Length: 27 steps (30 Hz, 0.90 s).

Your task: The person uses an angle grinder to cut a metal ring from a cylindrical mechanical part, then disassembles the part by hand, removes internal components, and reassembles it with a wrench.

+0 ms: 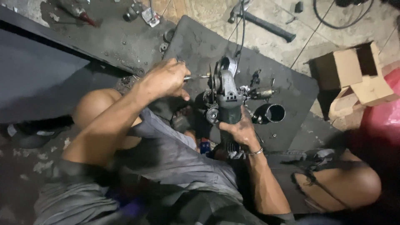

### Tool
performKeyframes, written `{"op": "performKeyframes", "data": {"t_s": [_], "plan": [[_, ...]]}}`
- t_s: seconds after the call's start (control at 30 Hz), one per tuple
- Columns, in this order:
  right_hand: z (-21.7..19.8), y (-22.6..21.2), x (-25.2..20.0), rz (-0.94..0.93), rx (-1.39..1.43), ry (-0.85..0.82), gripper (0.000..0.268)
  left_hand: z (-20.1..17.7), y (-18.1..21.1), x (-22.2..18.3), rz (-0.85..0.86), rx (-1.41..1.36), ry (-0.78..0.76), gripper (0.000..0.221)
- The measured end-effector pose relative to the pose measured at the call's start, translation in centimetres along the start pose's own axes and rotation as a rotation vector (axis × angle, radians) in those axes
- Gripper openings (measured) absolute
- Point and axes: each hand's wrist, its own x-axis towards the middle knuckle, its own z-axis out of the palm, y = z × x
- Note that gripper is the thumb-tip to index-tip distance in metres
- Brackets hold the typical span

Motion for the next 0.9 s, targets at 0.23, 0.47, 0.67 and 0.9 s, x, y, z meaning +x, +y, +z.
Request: {"op": "performKeyframes", "data": {"t_s": [0.23, 0.47, 0.67, 0.9], "plan": [[-0.2, -0.8, -0.1, -0.059, 0.06, -0.024, 0.065, 0.3, -0.3, 0.7, 0.008, -0.03, 0.03, 0.058], [0.0, 0.9, 0.8, -0.136, 0.088, -0.012, 0.064, -2.2, 1.6, 0.5, -0.05, -0.22, 0.009, 0.05], [-0.3, 0.1, 0.3, -0.066, 0.098, 0.0, 0.061, -0.2, 0.0, 1.3, -0.019, -0.181, 0.036, 0.054], [-0.9, -0.6, 0.0, -0.062, 0.042, -0.008, 0.062, 0.6, -0.1, 0.9, 0.029, -0.008, 0.036, 0.057]]}}
